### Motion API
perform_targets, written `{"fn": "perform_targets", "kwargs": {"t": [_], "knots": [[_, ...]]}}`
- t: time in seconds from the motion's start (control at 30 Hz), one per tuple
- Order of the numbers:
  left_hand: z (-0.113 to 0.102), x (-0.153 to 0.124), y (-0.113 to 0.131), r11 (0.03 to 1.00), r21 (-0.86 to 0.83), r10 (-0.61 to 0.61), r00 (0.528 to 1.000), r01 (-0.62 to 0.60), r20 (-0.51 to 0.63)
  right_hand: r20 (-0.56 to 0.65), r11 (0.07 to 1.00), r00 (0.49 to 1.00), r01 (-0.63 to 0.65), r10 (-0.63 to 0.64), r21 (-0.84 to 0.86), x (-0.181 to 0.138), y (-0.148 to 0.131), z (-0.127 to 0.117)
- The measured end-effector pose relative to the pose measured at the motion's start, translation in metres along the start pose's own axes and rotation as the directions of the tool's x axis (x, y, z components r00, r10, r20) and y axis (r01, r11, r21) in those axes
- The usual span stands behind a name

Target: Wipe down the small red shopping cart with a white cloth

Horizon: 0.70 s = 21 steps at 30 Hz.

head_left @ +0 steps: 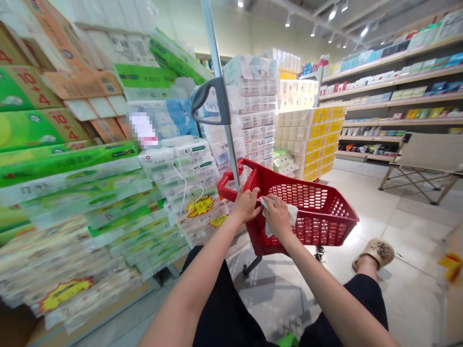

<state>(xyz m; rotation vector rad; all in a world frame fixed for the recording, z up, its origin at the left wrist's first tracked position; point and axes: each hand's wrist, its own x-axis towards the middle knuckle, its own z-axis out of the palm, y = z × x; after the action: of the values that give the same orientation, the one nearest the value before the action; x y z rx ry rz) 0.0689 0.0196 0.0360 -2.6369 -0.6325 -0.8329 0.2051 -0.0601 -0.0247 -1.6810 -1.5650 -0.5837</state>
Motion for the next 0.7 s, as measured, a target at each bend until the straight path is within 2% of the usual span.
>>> {"fn": "perform_targets", "kwargs": {"t": [0.07,0.13,0.27,0.37,0.43,0.53,0.7], "knots": [[0.0,-0.001,-0.004,1.0,-0.027,0.007,1.0,-0.007,0.022,-0.004,0.999,0.999,0.034,-0.034,0.025,0.005,-0.012,0.003],[0.0,-0.002,-0.008,0.999,-0.051,0.007,0.999,-0.005,0.035,0.012,0.998,0.998,0.068,-0.068,0.017,0.004,-0.011,0.002],[0.002,-0.006,-0.009,0.998,-0.06,0.019,1.0,-0.018,0.023,0.067,0.993,0.993,0.103,-0.099,-0.054,-0.013,0.021,-0.017],[0.004,-0.007,-0.006,0.999,-0.043,0.022,1.0,-0.022,0.011,0.087,0.988,0.994,0.073,-0.062,-0.137,-0.029,0.047,-0.036],[0.006,-0.007,-0.003,0.999,-0.031,0.025,1.0,-0.025,-0.008,0.084,0.982,0.996,0.041,-0.025,-0.185,-0.034,0.053,-0.043],[0.01,-0.005,0.002,0.999,-0.022,0.04,0.998,-0.041,-0.042,0.076,0.982,0.997,0.001,0.014,-0.19,-0.028,0.039,-0.042],[0.011,-0.005,0.007,0.999,0.018,0.043,0.994,-0.041,-0.098,0.07,0.997,0.997,0.042,-0.038,-0.059,0.001,-0.012,-0.023]]}}
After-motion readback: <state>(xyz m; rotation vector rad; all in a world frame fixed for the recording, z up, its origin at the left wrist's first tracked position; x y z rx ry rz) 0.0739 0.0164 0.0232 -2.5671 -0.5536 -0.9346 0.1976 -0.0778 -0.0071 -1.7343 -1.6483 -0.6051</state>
